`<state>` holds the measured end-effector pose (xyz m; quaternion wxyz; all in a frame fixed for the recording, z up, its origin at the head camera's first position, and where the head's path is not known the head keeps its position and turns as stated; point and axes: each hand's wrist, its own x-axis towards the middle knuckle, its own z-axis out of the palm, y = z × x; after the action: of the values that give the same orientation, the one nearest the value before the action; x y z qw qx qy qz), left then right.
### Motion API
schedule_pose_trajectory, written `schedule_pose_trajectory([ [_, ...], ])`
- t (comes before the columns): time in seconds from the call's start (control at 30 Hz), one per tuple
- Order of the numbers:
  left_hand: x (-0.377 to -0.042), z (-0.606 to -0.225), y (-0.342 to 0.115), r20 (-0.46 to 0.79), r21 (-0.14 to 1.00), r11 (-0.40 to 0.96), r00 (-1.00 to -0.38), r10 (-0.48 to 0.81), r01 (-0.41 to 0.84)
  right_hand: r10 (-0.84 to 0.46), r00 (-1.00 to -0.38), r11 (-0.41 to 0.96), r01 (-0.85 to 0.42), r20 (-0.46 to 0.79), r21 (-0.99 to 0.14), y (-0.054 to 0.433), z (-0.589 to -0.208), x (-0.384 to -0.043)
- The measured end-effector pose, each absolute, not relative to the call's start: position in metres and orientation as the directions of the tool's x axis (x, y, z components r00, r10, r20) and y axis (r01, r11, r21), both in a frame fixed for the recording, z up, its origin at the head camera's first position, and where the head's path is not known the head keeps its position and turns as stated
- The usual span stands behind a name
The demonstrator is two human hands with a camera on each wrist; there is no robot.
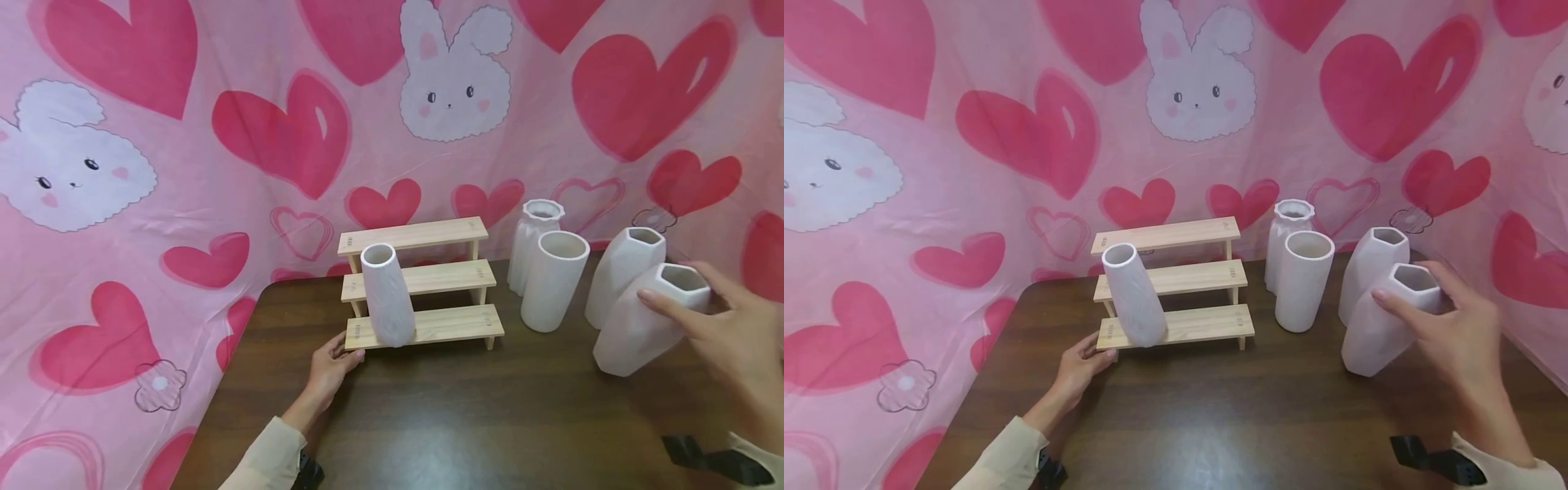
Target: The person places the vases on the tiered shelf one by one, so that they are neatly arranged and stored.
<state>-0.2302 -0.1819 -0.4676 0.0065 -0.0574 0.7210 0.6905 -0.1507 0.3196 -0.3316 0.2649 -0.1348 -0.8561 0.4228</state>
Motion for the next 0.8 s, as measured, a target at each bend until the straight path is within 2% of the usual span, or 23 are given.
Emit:
schedule_pose_trajectory([
  [0.27, -0.231, -0.471, -0.183, -0.084, 0.995, 0.038, -0.993, -0.082, -0.087, 0.381, -0.833, 0.569, -0.13, 0.401, -0.812, 0.291, -0.317, -0.15],
  [0.63, -0.231, -0.469, -0.181, -0.09, 0.995, 0.04, -0.993, -0.08, -0.093, 0.242, -0.901, 0.593, -0.157, 0.36, -0.79, 0.254, -0.3, -0.16],
  [0.8, -0.231, -0.47, -0.181, -0.089, 0.995, 0.036, -0.993, -0.081, -0.092, 0.205, -0.897, 0.57, -0.217, 0.392, -0.792, 0.23, -0.293, -0.167],
])
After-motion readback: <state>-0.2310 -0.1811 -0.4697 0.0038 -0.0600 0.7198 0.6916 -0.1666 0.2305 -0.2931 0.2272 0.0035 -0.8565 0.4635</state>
